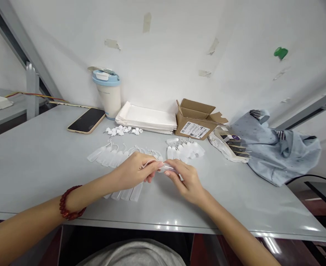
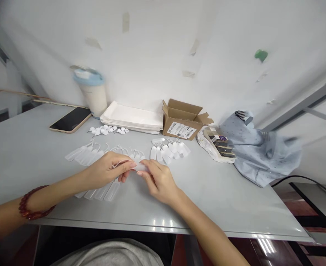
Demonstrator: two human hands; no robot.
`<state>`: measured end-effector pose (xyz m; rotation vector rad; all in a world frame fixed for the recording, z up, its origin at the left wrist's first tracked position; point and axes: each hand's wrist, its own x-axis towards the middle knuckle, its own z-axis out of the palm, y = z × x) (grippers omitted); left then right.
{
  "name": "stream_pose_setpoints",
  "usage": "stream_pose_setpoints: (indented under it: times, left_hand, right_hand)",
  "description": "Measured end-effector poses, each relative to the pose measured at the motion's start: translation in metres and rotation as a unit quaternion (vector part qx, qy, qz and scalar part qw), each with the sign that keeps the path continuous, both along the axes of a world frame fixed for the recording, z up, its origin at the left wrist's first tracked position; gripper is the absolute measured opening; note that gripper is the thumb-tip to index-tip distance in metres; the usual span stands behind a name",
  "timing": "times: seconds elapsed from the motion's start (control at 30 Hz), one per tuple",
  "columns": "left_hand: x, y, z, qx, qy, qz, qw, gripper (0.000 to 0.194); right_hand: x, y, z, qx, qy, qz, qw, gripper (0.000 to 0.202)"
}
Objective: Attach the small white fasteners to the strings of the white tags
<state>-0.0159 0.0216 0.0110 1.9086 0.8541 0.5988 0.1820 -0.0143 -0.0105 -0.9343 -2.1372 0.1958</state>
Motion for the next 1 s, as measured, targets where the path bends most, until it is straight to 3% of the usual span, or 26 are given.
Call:
stream_pose_setpoints:
  times: [0.17, 0.27, 0.33, 0.43, 0.5, 0.57, 0.67, 0.8, 1.0]
  left_hand:
    - [-0.001, 0.0, -0.007, 0.165, -0.002, -0.015, 0.986, 0.039]
    - [0.0, 0.0, -0.012, 0.243, 0.0, -0.008, 0.97, 0.035]
    - [0.0, 0.002, -0.013, 0.252, 0.002, 0.015, 0.968, 0.029]
    - [-0.002, 0.011, -0.011, 0.23, 0.013, 0.084, 0.969, 0.024]
    - [-0.009, 0.022, -0.009, 0.214, 0.04, 0.158, 0.963, 0.026]
    - [-0.02, 0.039, -0.007, 0.217, 0.075, 0.23, 0.946, 0.027]
    - [-0.045, 0.068, -0.006, 0.259, 0.182, 0.263, 0.911, 0.03]
    - [-0.08, 0.096, -0.003, 0.252, 0.352, 0.277, 0.858, 0.032]
    - [-0.105, 0.11, -0.005, 0.207, 0.368, 0.272, 0.865, 0.035]
  right_hand:
    - [-0.001, -0.001, 0.009, -0.178, 0.073, 0.012, 0.981, 0.029]
    - [-0.002, 0.0, 0.01, -0.241, 0.097, 0.018, 0.965, 0.033]
    - [0.0, 0.003, 0.009, -0.217, 0.08, -0.001, 0.973, 0.031]
    - [0.01, 0.013, 0.005, -0.069, 0.02, -0.08, 0.994, 0.026]
    - [0.023, 0.024, 0.002, 0.022, -0.009, -0.172, 0.985, 0.027]
    - [0.038, 0.037, -0.001, 0.064, -0.024, -0.257, 0.964, 0.031]
    - [0.06, 0.053, -0.006, 0.065, -0.078, -0.333, 0.938, 0.032]
    - [0.077, 0.064, -0.016, 0.028, -0.106, -0.354, 0.929, 0.031]
    - [0.076, 0.062, -0.02, 0.068, -0.107, -0.352, 0.927, 0.028]
